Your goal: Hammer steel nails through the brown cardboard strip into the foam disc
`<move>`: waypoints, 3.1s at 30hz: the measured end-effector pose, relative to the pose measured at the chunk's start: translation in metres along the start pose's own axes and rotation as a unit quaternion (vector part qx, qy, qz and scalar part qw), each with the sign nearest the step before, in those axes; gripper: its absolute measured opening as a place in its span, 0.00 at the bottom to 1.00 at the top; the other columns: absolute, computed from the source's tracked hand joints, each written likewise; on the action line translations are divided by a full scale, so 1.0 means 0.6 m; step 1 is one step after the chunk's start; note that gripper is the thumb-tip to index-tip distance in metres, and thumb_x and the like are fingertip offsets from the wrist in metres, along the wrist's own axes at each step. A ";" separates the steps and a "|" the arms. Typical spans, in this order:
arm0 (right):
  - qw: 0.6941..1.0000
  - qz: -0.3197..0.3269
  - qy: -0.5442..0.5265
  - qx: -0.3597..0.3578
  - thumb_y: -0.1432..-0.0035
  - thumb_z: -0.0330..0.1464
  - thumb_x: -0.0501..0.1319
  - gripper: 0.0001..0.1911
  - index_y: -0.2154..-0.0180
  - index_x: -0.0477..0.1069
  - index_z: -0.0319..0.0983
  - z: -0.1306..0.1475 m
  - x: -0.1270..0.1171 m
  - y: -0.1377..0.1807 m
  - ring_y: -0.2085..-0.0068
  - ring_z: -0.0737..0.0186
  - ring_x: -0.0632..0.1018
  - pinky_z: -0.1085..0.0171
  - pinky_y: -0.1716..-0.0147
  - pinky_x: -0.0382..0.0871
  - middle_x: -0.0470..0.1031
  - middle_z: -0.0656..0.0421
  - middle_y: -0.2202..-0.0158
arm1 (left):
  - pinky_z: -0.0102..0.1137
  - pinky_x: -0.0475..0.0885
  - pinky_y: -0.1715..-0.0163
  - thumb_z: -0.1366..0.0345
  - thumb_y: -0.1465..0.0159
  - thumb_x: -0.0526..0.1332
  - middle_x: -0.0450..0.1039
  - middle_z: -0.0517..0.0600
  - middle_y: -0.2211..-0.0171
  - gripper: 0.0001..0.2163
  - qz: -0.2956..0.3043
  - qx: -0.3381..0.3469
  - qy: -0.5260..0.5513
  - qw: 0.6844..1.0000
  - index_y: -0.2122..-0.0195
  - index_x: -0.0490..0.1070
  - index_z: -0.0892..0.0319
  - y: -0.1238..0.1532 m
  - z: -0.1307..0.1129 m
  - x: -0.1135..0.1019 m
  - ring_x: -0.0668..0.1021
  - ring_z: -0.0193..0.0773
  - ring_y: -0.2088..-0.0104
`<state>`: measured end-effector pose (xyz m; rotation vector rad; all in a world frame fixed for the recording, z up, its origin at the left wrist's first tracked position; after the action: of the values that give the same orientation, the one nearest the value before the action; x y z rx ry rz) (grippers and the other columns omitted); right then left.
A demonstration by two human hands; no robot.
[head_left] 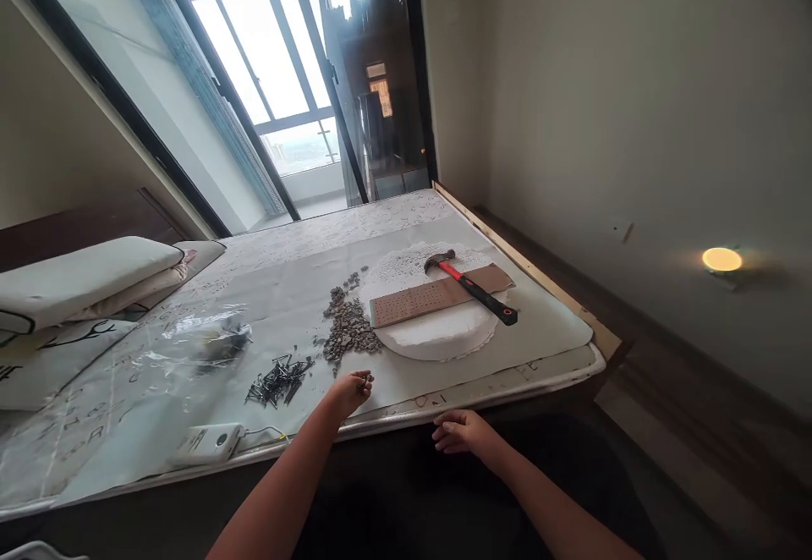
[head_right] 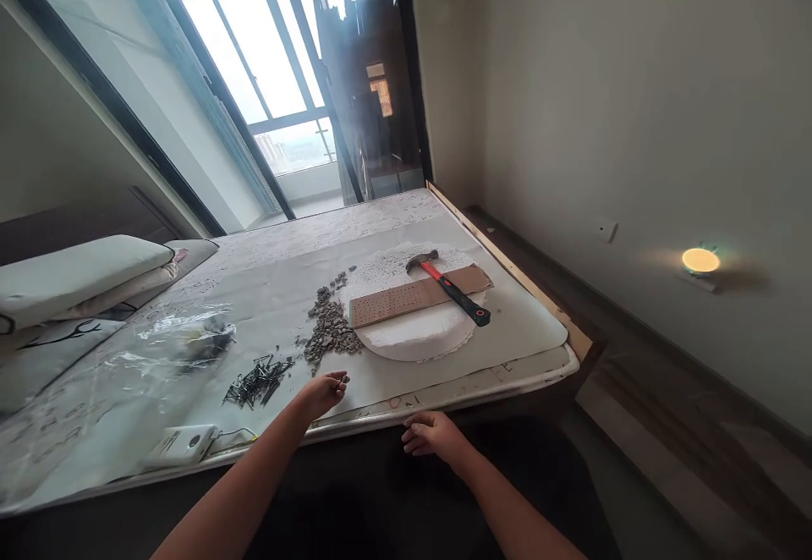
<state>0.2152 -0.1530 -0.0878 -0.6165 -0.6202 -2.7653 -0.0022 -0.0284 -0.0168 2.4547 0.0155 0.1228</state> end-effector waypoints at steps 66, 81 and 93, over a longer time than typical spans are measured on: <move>0.988 -0.052 0.144 -0.004 0.49 0.26 0.55 0.07 0.65 0.69 0.34 0.002 -0.051 0.014 0.75 0.67 0.76 0.68 0.74 0.67 0.74 0.58 0.73 | 0.29 0.67 0.63 0.60 0.49 0.60 0.74 0.57 0.59 0.28 -0.122 0.170 -0.729 0.652 0.47 0.64 0.64 -0.073 -0.039 0.029 0.75 0.42 0.59; 0.984 -0.052 0.169 -0.019 0.49 0.26 0.54 0.09 0.64 0.69 0.33 0.006 -0.051 0.016 0.75 0.66 0.76 0.67 0.74 0.68 0.74 0.56 0.72 | 0.28 0.68 0.61 0.74 0.48 0.55 0.75 0.52 0.62 0.22 -0.115 0.190 -0.698 0.681 0.50 0.68 0.63 -0.057 -0.045 0.022 0.75 0.38 0.61; 0.981 -0.052 0.186 -0.021 0.48 0.25 0.54 0.09 0.64 0.70 0.34 0.002 -0.052 0.014 0.76 0.68 0.75 0.69 0.76 0.66 0.74 0.58 0.73 | 0.34 0.56 0.44 0.77 0.51 0.54 0.62 0.53 0.44 0.28 0.054 0.289 -0.809 0.509 0.46 0.63 0.59 -0.064 -0.046 0.054 0.63 0.42 0.45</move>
<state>0.2457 -0.1557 -0.0982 -0.0660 -0.5224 -2.8858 0.0280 0.0200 -0.0170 2.0615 -1.0255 -2.4207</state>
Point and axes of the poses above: each hand's wrist, its own y-axis away from the middle knuckle, its own x-axis out of the palm, z = x × y, the point moved 5 cm from there along -y, towards the middle knuckle
